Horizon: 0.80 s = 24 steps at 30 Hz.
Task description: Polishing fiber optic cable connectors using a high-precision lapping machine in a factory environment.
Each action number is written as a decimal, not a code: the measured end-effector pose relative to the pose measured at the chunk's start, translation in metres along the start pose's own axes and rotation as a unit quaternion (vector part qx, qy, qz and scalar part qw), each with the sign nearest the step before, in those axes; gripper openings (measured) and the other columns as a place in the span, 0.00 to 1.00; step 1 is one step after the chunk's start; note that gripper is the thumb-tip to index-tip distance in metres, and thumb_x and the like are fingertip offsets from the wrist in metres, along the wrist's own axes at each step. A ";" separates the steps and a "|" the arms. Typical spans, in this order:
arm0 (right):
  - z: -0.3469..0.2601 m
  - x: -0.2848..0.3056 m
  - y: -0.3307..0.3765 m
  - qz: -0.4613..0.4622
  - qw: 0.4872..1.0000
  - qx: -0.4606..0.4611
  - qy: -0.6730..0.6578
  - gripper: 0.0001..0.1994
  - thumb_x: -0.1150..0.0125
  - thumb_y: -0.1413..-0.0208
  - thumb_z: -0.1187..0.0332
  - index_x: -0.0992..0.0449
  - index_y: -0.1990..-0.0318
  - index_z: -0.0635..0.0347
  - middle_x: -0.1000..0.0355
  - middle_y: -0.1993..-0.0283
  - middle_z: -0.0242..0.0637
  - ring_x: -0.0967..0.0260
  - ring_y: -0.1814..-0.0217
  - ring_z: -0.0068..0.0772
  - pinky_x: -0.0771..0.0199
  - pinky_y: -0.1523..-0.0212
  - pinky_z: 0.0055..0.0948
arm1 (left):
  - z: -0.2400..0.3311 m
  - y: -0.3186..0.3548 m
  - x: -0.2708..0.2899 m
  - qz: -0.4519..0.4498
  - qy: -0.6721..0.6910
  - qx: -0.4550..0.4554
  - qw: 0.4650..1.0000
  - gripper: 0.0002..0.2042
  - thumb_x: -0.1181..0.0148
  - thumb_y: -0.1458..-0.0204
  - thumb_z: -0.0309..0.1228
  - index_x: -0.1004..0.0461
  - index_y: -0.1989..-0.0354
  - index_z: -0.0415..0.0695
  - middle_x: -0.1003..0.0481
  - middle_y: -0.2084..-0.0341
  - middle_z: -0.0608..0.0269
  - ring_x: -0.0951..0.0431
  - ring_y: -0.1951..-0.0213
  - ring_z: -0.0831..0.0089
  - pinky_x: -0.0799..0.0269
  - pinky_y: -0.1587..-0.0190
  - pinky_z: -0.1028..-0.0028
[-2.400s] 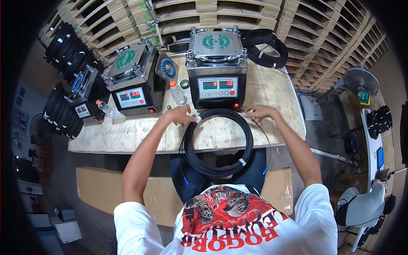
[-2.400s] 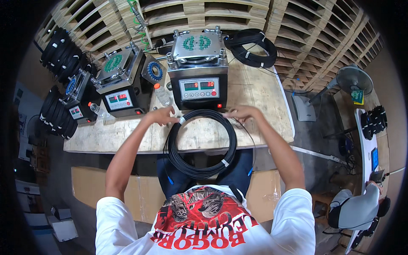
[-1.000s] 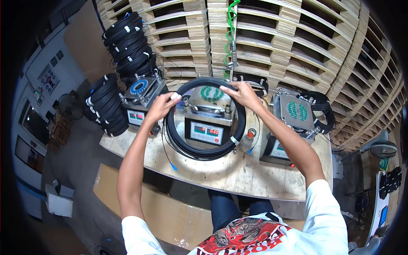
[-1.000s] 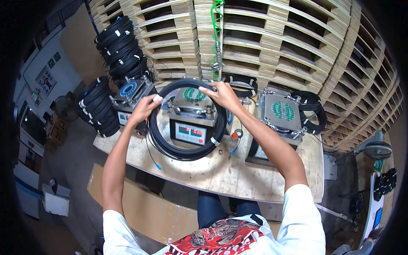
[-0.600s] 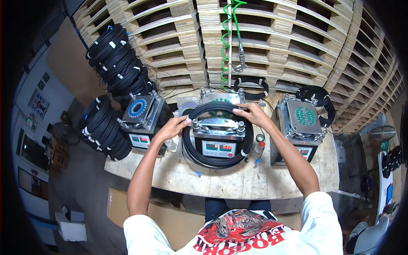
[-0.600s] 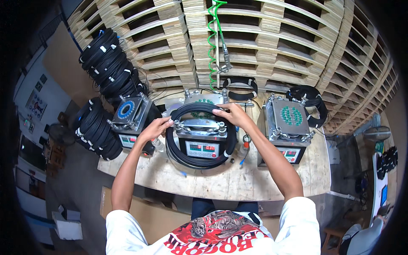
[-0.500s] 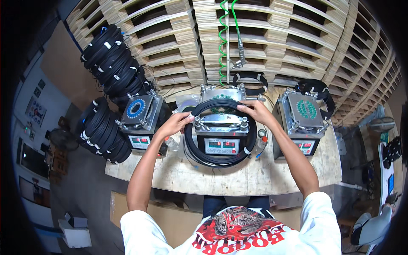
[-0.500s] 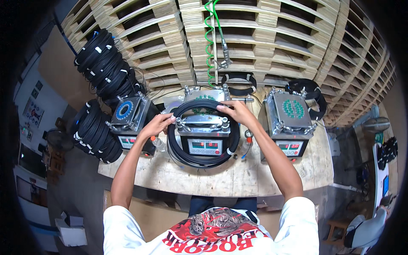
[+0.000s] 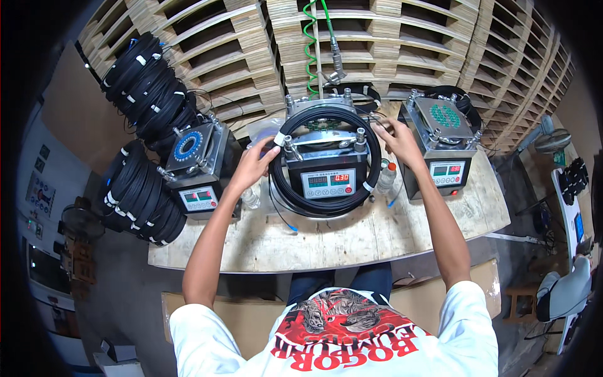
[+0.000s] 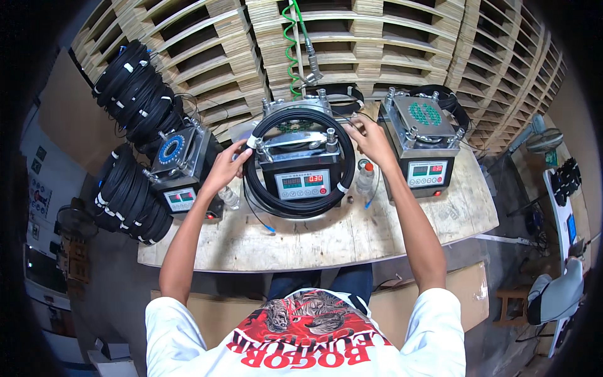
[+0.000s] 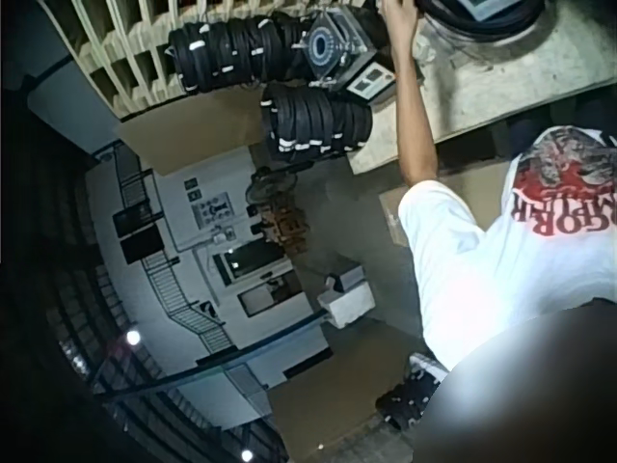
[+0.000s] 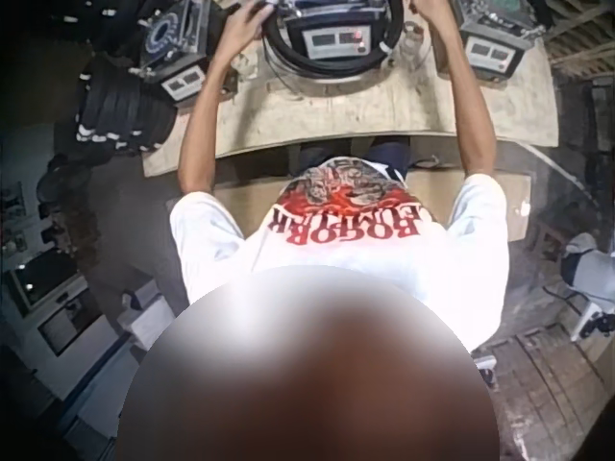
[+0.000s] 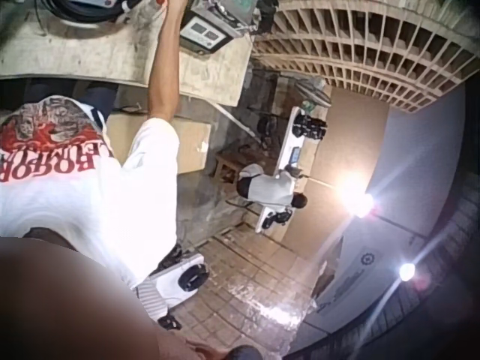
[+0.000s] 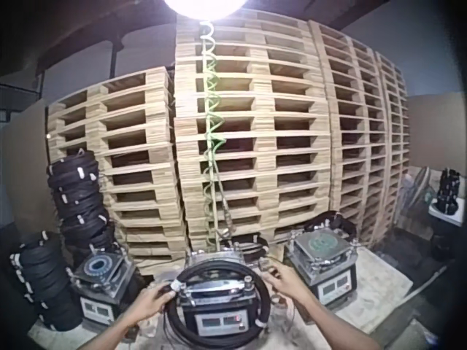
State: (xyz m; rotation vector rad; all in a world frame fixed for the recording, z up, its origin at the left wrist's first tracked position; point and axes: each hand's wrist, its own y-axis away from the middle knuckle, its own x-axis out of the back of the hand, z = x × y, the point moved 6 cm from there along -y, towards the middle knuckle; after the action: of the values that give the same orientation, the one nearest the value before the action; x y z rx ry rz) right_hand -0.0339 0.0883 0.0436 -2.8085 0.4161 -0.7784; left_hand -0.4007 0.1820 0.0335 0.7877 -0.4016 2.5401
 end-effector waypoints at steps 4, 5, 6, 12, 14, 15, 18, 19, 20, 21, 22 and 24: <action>0.025 0.006 0.032 -0.131 0.989 -0.064 -0.004 0.16 0.46 0.32 0.60 0.23 0.58 0.68 0.24 0.72 0.36 0.28 0.76 0.21 0.29 0.75 0.23 | -0.024 0.037 -0.005 0.086 0.020 0.026 0.996 0.19 0.39 0.38 0.39 0.28 0.47 0.36 0.24 0.76 0.61 0.25 0.80 0.79 0.26 0.76 0.75; 0.023 0.004 0.041 -0.132 0.989 -0.062 -0.002 0.16 0.46 0.32 0.60 0.23 0.58 0.68 0.24 0.72 0.36 0.28 0.76 0.21 0.29 0.75 0.23 | -0.030 0.042 -0.006 0.093 0.027 0.036 0.995 0.18 0.39 0.38 0.38 0.28 0.49 0.35 0.23 0.76 0.60 0.25 0.80 0.79 0.26 0.76 0.75; 0.018 -0.006 0.054 -0.193 0.978 -0.060 -0.059 0.16 0.47 0.31 0.61 0.23 0.59 0.68 0.24 0.73 0.35 0.28 0.75 0.20 0.29 0.73 0.22 | -0.031 0.047 -0.006 0.085 0.035 0.046 0.995 0.15 0.39 0.38 0.35 0.26 0.55 0.33 0.23 0.77 0.60 0.24 0.79 0.79 0.25 0.75 0.76; -0.016 -0.040 0.081 -0.332 0.934 -0.056 -0.117 0.18 0.47 0.31 0.60 0.20 0.61 0.69 0.25 0.73 0.33 0.29 0.73 0.19 0.29 0.70 0.21 | -0.029 0.058 -0.005 0.010 0.068 0.096 0.993 0.13 0.39 0.39 0.32 0.22 0.67 0.32 0.23 0.80 0.62 0.24 0.79 0.81 0.25 0.74 0.77; -0.017 -0.038 0.078 -0.319 0.933 -0.062 -0.156 0.18 0.46 0.31 0.59 0.21 0.60 0.69 0.27 0.74 0.33 0.31 0.77 0.19 0.31 0.75 0.20 | -0.028 0.059 -0.005 -0.004 0.065 0.100 0.993 0.12 0.39 0.39 0.31 0.23 0.69 0.32 0.24 0.82 0.63 0.24 0.80 0.81 0.25 0.75 0.77; -0.019 -0.035 0.076 -0.317 0.934 -0.058 -0.156 0.18 0.46 0.31 0.59 0.21 0.60 0.69 0.27 0.74 0.33 0.31 0.77 0.19 0.31 0.75 0.20 | -0.023 0.064 -0.008 -0.005 0.110 0.102 0.989 0.12 0.39 0.39 0.30 0.24 0.71 0.32 0.24 0.82 0.63 0.24 0.80 0.81 0.26 0.76 0.77; -0.009 -0.010 0.058 -0.168 0.969 -0.079 -0.163 0.14 0.45 0.32 0.61 0.25 0.58 0.67 0.32 0.77 0.29 0.32 0.80 0.19 0.35 0.81 0.20 | -0.022 0.067 -0.003 0.023 0.071 0.076 0.994 0.12 0.39 0.39 0.30 0.24 0.70 0.32 0.24 0.83 0.64 0.24 0.80 0.81 0.26 0.76 0.78; -0.001 -0.004 0.050 -0.143 0.973 -0.079 -0.165 0.13 0.44 0.32 0.62 0.25 0.59 0.67 0.32 0.77 0.30 0.32 0.82 0.19 0.35 0.82 0.21 | -0.020 0.068 0.001 0.045 0.047 0.069 0.995 0.12 0.39 0.38 0.31 0.24 0.69 0.33 0.24 0.82 0.64 0.25 0.80 0.81 0.26 0.76 0.78; -0.001 -0.003 0.046 -0.126 0.974 -0.084 -0.171 0.13 0.44 0.32 0.62 0.26 0.59 0.66 0.31 0.77 0.30 0.32 0.82 0.20 0.34 0.82 0.21 | -0.016 0.070 0.005 0.069 0.023 0.062 0.995 0.12 0.40 0.38 0.33 0.24 0.68 0.34 0.24 0.81 0.65 0.25 0.80 0.81 0.26 0.76 0.78; -0.001 -0.003 0.042 -0.109 0.974 -0.090 -0.177 0.13 0.44 0.32 0.63 0.26 0.60 0.66 0.31 0.77 0.31 0.31 0.82 0.21 0.33 0.82 0.22 | -0.018 0.070 0.005 0.068 0.023 0.060 0.996 0.12 0.40 0.38 0.33 0.24 0.68 0.34 0.24 0.81 0.65 0.25 0.80 0.81 0.26 0.76 0.78; 0.001 -0.005 0.040 -0.106 0.974 -0.090 -0.177 0.13 0.44 0.32 0.63 0.26 0.60 0.66 0.31 0.77 0.31 0.31 0.82 0.21 0.33 0.82 0.22 | -0.027 0.070 -0.004 0.014 0.112 0.103 0.988 0.13 0.41 0.37 0.35 0.24 0.66 0.35 0.24 0.79 0.65 0.24 0.80 0.80 0.26 0.75 0.78; 0.000 -0.017 0.037 -0.122 0.967 -0.096 -0.203 0.13 0.44 0.32 0.63 0.27 0.60 0.66 0.29 0.76 0.33 0.28 0.81 0.24 0.29 0.81 0.22 | -0.025 0.075 -0.021 -0.092 0.231 0.161 0.955 0.15 0.44 0.35 0.39 0.24 0.62 0.37 0.24 0.74 0.65 0.21 0.76 0.79 0.22 0.72 0.78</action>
State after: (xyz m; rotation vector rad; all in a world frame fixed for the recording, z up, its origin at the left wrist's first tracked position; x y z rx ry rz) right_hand -0.0551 0.0591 0.0259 -3.1341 0.0799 -0.1905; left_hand -0.4339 0.1212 -0.0094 0.2932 0.2321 2.5333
